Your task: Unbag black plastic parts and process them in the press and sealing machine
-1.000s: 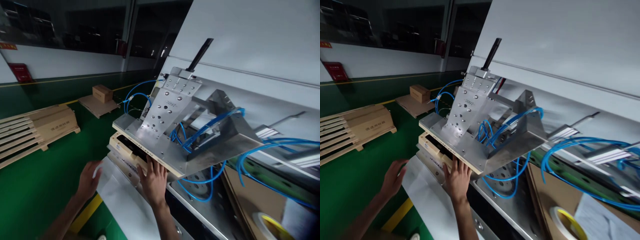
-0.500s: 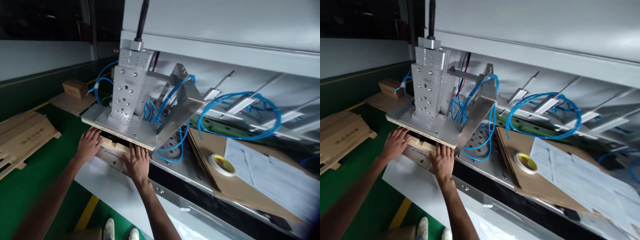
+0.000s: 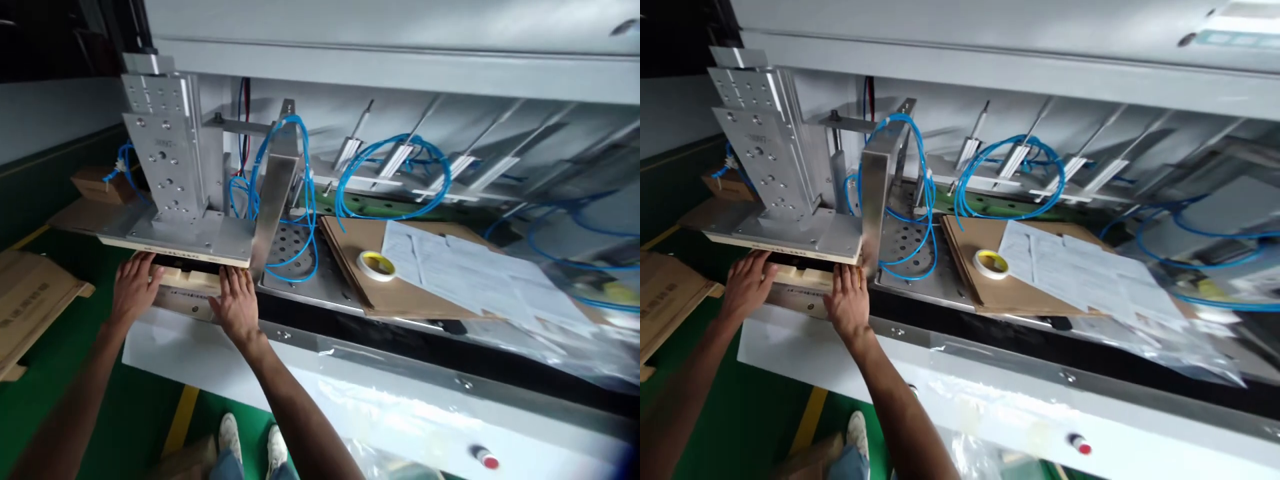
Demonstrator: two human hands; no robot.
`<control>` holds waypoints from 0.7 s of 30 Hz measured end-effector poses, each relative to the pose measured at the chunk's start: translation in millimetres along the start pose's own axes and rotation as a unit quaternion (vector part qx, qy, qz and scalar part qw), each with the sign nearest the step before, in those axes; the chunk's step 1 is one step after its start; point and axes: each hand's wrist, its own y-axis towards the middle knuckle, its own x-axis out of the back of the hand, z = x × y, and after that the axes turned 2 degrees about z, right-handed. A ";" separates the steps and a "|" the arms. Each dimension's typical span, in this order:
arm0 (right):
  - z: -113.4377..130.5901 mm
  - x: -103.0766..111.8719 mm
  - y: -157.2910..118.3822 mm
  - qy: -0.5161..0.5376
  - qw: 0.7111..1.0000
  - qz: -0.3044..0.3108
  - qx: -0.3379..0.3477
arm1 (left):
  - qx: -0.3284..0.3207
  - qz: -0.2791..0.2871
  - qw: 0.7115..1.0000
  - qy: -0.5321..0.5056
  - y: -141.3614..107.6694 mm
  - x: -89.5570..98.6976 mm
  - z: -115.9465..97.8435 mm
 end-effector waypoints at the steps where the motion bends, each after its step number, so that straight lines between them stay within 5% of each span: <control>1: 0.9 1.3 -6.8 0.006 1.000 -0.008 0.001 | -0.002 -0.007 1.000 -0.008 -2.1 2.3 -1.0; 6: 8.4 21.1 -62.5 0.058 0.996 -0.055 0.029 | 0.001 -0.051 0.999 -0.017 -27.7 21.8 -14.2; 10: 5.4 54.0 -143.0 0.176 0.977 -0.049 0.108 | 0.070 -0.112 0.990 -0.045 -106.9 24.6 -54.9; 13: -13.5 80.5 -219.6 0.255 0.957 -0.042 0.135 | 0.092 -0.072 0.991 -0.061 -198.6 12.4 -116.6; 16: -55.1 105.1 -295.0 0.258 0.961 -0.059 0.077 | 0.025 0.019 0.995 -0.095 -274.4 -6.4 -196.6; 19: -115.1 129.2 -357.4 0.173 0.979 -0.103 -0.037 | -0.045 0.079 0.990 -0.105 -308.5 -23.5 -264.4; 21: -158.3 146.6 -392.9 0.073 0.980 -0.142 -0.121 | -0.053 0.080 0.991 -0.098 -317.6 -28.3 -290.5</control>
